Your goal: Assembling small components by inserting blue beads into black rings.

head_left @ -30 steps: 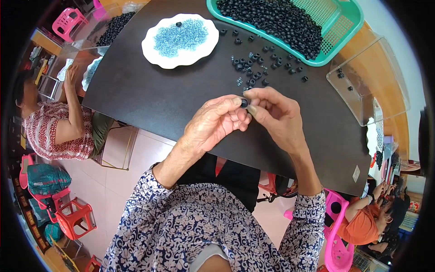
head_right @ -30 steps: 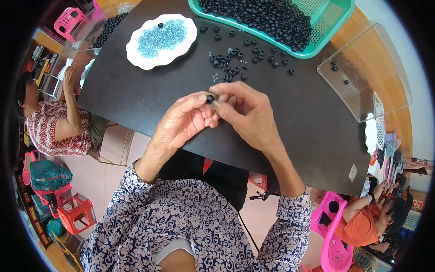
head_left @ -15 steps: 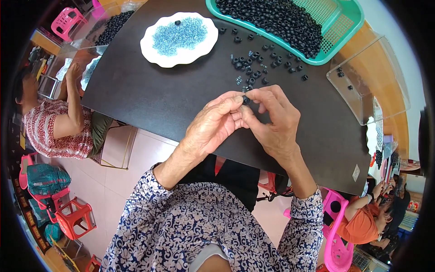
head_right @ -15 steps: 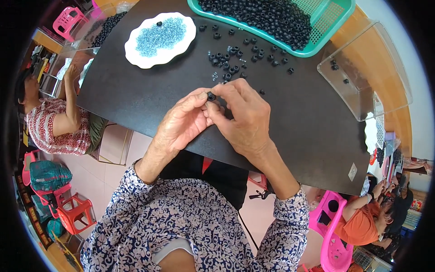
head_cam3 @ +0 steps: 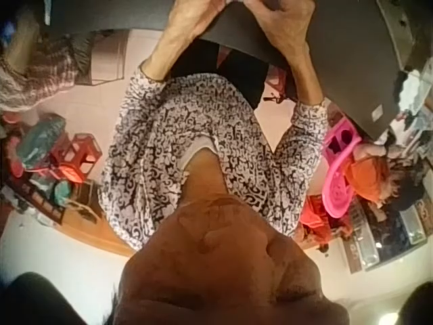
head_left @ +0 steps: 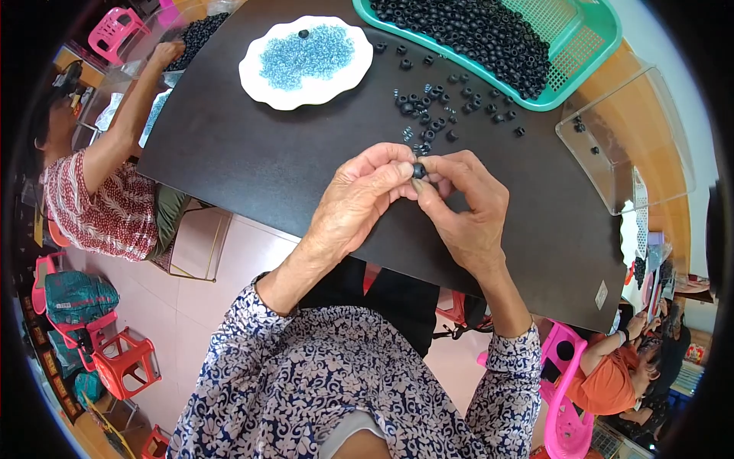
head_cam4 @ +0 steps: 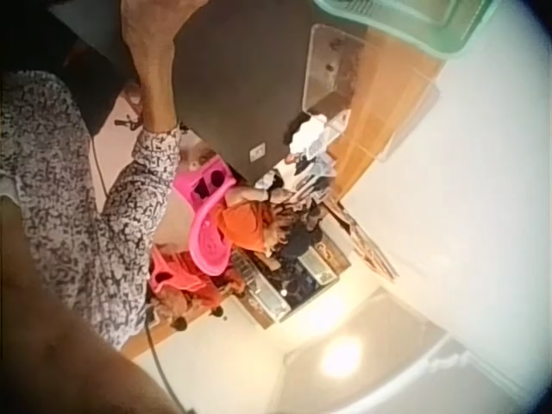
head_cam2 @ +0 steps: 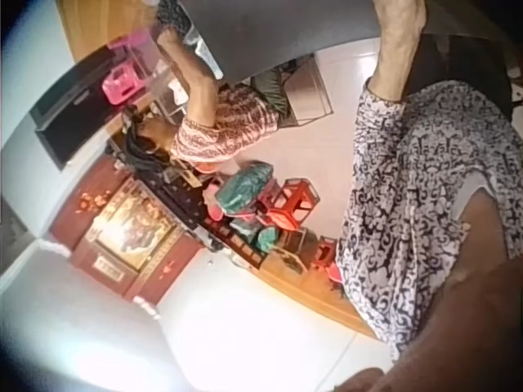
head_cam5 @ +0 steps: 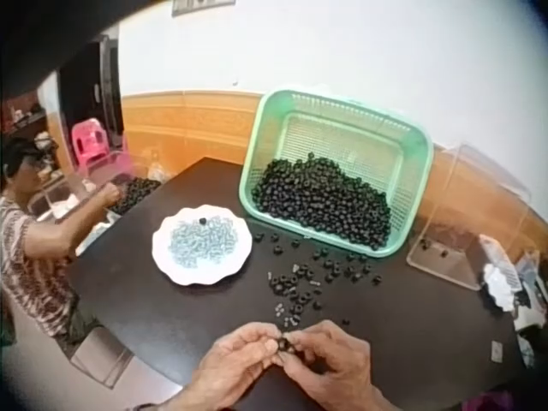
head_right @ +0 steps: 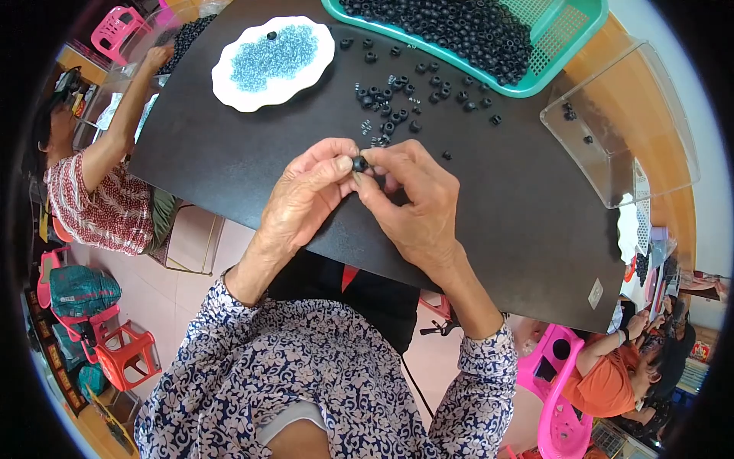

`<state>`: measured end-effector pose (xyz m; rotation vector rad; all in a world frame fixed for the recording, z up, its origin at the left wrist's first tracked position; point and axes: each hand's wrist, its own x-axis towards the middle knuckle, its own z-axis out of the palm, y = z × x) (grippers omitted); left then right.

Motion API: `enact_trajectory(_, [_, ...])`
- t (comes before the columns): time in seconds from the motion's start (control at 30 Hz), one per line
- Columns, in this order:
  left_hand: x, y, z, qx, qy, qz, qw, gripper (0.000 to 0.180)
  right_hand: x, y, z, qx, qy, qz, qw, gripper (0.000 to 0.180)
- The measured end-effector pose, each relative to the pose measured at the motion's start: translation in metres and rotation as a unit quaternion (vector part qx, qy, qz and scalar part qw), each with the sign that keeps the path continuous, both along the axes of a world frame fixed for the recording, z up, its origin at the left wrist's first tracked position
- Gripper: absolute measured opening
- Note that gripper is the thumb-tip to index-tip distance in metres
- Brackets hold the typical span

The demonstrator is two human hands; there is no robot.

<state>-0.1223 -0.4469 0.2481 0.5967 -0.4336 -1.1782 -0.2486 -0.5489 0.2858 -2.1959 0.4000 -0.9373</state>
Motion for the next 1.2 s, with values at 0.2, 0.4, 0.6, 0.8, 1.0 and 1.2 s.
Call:
enact_trajectory(0.2, [0.001,0.005,0.002,0.027,0.021,-0.010,0.999,0.024,0.002,0.005,0.001,-0.050,0.007,-0.022,0.999,0.024])
enact_trajectory(0.4, [0.006,0.002,-0.003,0.028,0.112,-0.057,0.992,0.022,0.002,0.005,0.000,-0.116,0.009,-0.028,0.993,0.025])
enact_trajectory(0.6, [0.004,0.002,-0.008,-0.005,0.143,-0.090,0.986,0.025,0.004,0.008,0.002,-0.080,0.009,-0.018,0.997,0.027])
enact_trajectory(0.8, [0.003,-0.001,-0.008,-0.056,0.166,-0.109,0.978,0.030,0.005,0.007,0.013,-0.013,0.033,-0.001,0.999,0.025])
enact_trajectory(1.0, [0.000,0.000,-0.001,-0.032,0.145,-0.087,0.985,0.032,0.007,0.000,0.007,-0.002,0.018,0.028,0.999,0.027])
enact_trajectory(1.2, [0.005,0.002,-0.009,0.021,0.084,-0.067,0.994,0.026,0.005,-0.003,0.007,-0.069,0.043,0.010,0.997,0.026])
